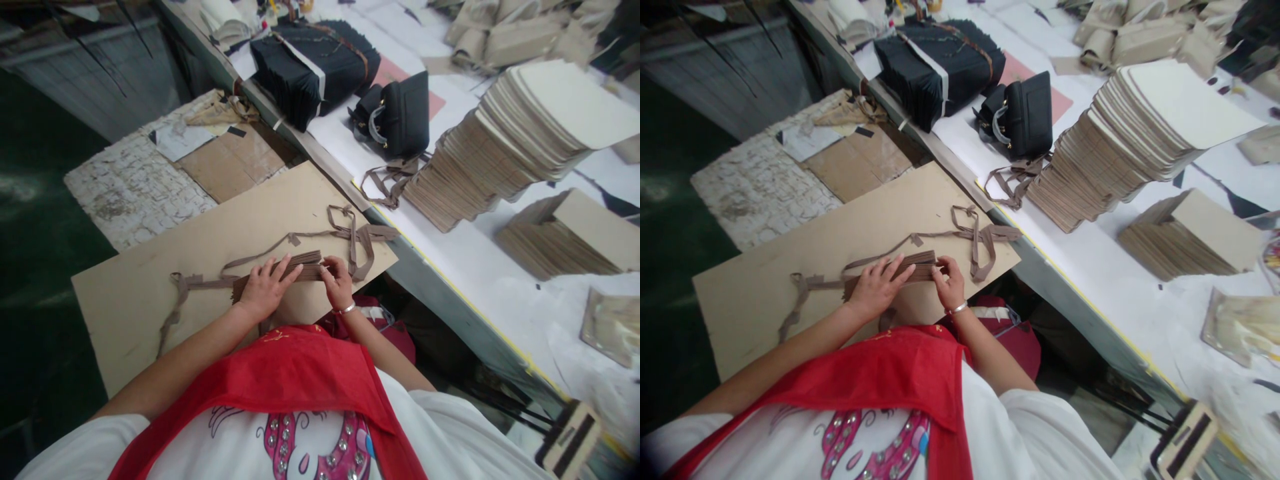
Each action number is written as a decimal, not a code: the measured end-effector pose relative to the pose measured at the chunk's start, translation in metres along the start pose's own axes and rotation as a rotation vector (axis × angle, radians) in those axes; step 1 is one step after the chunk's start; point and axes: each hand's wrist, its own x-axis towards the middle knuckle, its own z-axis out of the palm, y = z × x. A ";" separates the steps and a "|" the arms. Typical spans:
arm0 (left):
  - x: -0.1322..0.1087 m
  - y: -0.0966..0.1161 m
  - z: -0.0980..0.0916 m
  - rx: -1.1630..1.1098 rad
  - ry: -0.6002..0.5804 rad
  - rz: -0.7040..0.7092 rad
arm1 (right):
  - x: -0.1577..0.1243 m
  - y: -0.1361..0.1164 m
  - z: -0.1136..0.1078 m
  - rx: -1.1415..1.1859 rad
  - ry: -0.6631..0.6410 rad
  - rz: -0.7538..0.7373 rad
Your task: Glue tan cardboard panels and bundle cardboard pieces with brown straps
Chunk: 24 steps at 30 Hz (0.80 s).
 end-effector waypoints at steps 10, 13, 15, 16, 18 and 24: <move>-0.001 0.000 0.000 -0.017 -0.009 -0.004 | -0.001 0.009 0.002 0.015 -0.010 -0.005; 0.000 0.000 -0.001 0.008 -0.022 -0.003 | -0.001 0.007 0.002 0.005 -0.009 -0.002; 0.000 0.000 -0.002 0.016 -0.027 -0.002 | -0.001 0.005 0.001 -0.008 -0.004 -0.001; 0.000 0.000 -0.002 0.018 -0.029 0.000 | 0.000 0.004 0.001 -0.020 0.001 -0.006; 0.000 0.000 -0.003 0.020 -0.032 0.004 | 0.001 0.002 0.000 -0.050 0.020 -0.030; 0.000 0.001 -0.004 0.016 -0.029 0.002 | 0.005 -0.003 0.001 -0.059 -0.017 -0.015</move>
